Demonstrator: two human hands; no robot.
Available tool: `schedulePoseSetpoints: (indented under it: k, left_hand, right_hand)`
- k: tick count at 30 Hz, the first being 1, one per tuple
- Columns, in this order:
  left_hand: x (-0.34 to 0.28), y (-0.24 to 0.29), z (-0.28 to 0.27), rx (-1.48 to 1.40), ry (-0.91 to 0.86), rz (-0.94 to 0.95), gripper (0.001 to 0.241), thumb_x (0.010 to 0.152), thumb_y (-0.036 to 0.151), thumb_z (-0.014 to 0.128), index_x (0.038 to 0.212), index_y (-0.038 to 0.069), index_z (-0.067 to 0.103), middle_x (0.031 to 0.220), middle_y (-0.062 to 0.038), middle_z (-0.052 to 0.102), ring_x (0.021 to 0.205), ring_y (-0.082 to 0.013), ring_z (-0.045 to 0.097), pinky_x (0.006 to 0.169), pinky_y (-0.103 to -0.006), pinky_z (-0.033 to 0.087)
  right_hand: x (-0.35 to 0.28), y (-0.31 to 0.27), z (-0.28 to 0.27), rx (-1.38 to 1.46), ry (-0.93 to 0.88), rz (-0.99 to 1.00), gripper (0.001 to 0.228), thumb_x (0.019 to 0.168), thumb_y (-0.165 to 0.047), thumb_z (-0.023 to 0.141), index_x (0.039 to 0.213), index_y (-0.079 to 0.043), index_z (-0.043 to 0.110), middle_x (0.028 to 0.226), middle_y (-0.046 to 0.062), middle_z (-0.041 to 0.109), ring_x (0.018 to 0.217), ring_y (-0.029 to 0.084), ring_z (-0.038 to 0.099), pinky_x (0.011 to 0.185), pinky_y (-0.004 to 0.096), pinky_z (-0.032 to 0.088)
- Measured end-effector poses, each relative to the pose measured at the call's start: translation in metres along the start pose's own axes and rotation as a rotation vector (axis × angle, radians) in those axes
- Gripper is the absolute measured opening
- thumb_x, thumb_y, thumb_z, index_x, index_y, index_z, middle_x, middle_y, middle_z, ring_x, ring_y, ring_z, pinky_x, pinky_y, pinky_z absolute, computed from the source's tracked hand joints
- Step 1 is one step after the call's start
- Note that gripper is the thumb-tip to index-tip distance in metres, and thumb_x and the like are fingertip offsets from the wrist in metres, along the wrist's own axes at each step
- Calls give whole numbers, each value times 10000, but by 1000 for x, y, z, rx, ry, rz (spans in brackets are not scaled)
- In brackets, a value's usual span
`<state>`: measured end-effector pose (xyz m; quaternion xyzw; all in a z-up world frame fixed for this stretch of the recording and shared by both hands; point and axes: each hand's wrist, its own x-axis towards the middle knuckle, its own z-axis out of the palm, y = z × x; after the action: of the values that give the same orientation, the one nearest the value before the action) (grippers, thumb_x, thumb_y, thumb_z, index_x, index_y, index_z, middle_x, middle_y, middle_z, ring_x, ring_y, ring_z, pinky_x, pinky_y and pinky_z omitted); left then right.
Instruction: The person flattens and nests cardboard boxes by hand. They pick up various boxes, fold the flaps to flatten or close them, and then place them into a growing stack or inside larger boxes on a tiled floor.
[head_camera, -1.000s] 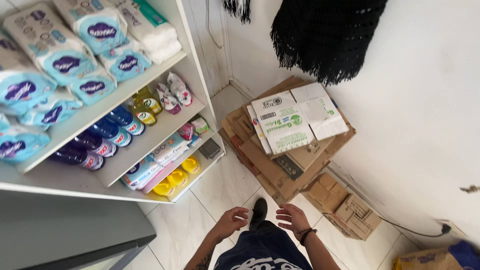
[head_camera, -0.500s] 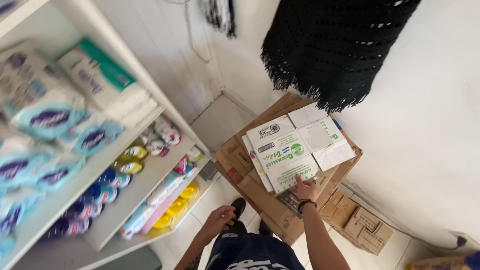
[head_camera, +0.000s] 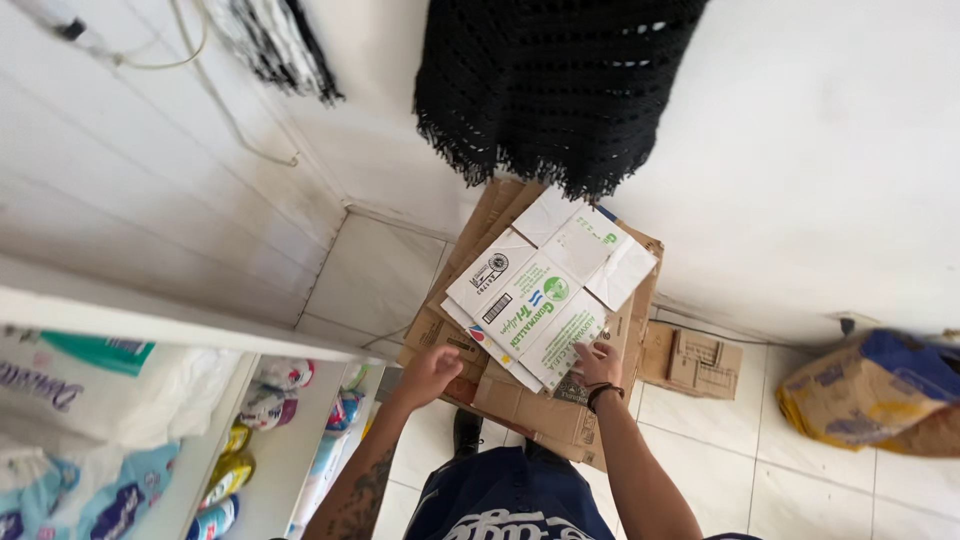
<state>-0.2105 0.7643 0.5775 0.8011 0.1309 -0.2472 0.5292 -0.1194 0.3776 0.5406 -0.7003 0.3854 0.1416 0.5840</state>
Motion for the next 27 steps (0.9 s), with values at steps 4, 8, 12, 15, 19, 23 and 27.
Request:
schedulePoseSetpoints:
  k: [4,8,12,15,19,23,27]
  left_hand:
    - [64,68,-20,350,-42,135,720,1111,496,721,1600,-30,672,1553,-325,722,1517,-503,659,1292,-604,501]
    - [150,62,-15,582,177,200,855,1010,509,766,1700,67,522,1663,-297,560,1600,-520,487,1271,-673,478]
    - [215,27,-9,502,62,-92,1237,930,731,759,1891,114,283,1832,-276,478,1723,-536,377,1312,-728,427]
    - [208,33,2,556,71,-100,1187,931,756,707,1861,115,341,1825,-193,521,1693,-460,467,1340,-633,438]
    - [200,22,5,539,239,-86,1124,907,694,741,1827,123,440,1830,-204,475,1676,-489,460,1313,-636,464]
    - [195,-2,13,551,346,29,877,989,605,736,1665,55,633,1572,-225,669,1454,-469,670,1143,-597,608]
    - [170,-6,13,592,363,72,735,1021,558,754,1543,42,736,1427,-194,724,1332,-435,740,1026,-565,664]
  right_hand:
    - [-24,-7,2,68,81,-24,898,988,-177,968,1723,34,497,1413,314,694,1145,412,815,964,621,734]
    - [-53,-5,0,110,-153,-61,885,1062,-100,841,1823,-60,390,1678,290,569,1313,390,757,847,428,733]
    - [-58,1,-1,178,-253,-110,837,1072,-33,761,1823,-141,407,1730,168,572,1271,273,744,876,374,719]
    - [-62,-2,-2,200,-231,-88,801,1072,-36,759,1804,-163,458,1707,144,611,1273,250,729,913,393,707]
    - [-20,40,5,266,-166,-65,861,1020,-24,825,1795,-151,470,1605,199,676,1278,332,774,901,529,745]
    - [-18,45,5,271,-22,-92,941,993,2,845,1814,-192,430,1504,226,735,1231,383,806,872,559,764]
    - [-16,42,-8,-125,157,-165,915,890,-162,944,1728,-282,598,1253,45,897,1132,199,860,939,423,763]
